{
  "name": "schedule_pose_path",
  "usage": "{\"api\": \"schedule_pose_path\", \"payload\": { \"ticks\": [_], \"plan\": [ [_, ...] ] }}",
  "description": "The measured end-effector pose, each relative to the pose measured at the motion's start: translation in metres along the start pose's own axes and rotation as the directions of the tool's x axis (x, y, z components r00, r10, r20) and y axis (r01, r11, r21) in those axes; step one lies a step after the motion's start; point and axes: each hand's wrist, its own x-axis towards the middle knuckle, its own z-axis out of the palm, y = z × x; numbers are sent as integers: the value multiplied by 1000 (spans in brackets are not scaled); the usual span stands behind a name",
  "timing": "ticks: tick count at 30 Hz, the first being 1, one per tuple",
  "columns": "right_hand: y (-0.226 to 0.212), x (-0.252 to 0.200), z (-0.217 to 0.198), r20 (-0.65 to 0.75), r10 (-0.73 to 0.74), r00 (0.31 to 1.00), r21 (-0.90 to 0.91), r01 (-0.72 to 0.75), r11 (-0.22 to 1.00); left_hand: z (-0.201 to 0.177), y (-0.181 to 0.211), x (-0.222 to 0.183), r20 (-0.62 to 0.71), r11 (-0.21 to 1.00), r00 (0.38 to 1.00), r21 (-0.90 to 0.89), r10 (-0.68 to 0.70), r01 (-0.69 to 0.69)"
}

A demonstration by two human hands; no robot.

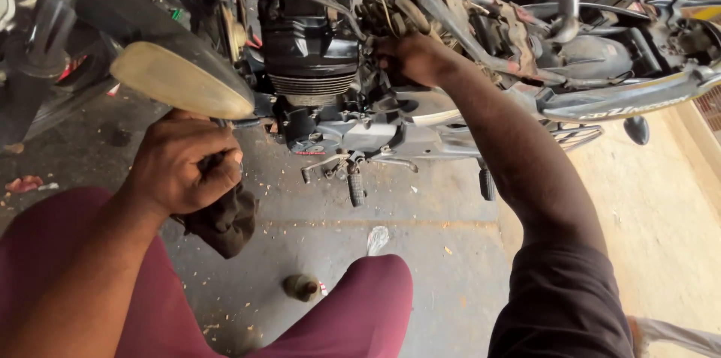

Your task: The person moves a backpack aside and handles a hose before reaching into a motorcycle engine to remove a component. They then wipe the engine parts with a cloth and pour liquid from a small bottle into a container on the bike.

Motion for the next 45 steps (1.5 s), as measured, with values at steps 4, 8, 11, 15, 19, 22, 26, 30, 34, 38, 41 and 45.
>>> {"api": "schedule_pose_path", "payload": {
  "ticks": [4, 8, 11, 15, 19, 22, 26, 30, 34, 38, 41, 45],
  "plan": [
    [-6, -2, -4, -7, -21, 1000, -68, 20, 997, -3, 2, 4, -8, 1000, 1000, 1, 15, -15],
    [-14, -10, -7, 12, 5, 1000, -102, -4, 995, -4, 0, 4, -18, 999, 999, 5, 35, -35],
    [-6, 1, -1, 12, 86, 996, -24, -86, 996, -5, 1, 4, -18, 999, 999, -24, 33, -34],
    [-18, -7, -10, 49, 87, 995, -99, -82, 992, -6, -1, 8, -16, 998, 998, -31, 58, -58],
    [-4, -6, 3, -39, -125, 991, -237, 112, 965, -8, -1, 10, -28, 995, 997, -59, 76, -78],
    [-27, -9, -7, -38, 3, 999, -279, -14, 960, -10, -3, 10, -33, 993, 997, -92, 74, -77],
    [-28, -7, -8, -52, 508, 860, -61, -510, 858, -12, -12, 5, -45, 988, 996, -129, 74, -79],
    [-19, -11, -2, -102, 335, 937, -355, -348, 867, -13, -18, 1, -60, 981, 996, -182, 63, -73],
    [31, -3, 19, -228, 108, 968, -225, -160, 961, -13, -25, -3, -104, 974, 990, -198, 95, -114],
    [-38, -13, -18, -26, 296, 955, -370, -285, 884, -14, -21, -5, -88, 975, 992, -194, 94, -110],
    [-16, -8, -8, 25, 249, 968, -510, -202, 836, -17, -22, -6, -72, 972, 993, -210, 91, -105],
    [-14, -9, -4, -6, 280, 960, -414, -257, 873, -19, -19, -8, -79, 964, 992, -241, 100, -116]
  ]
}}
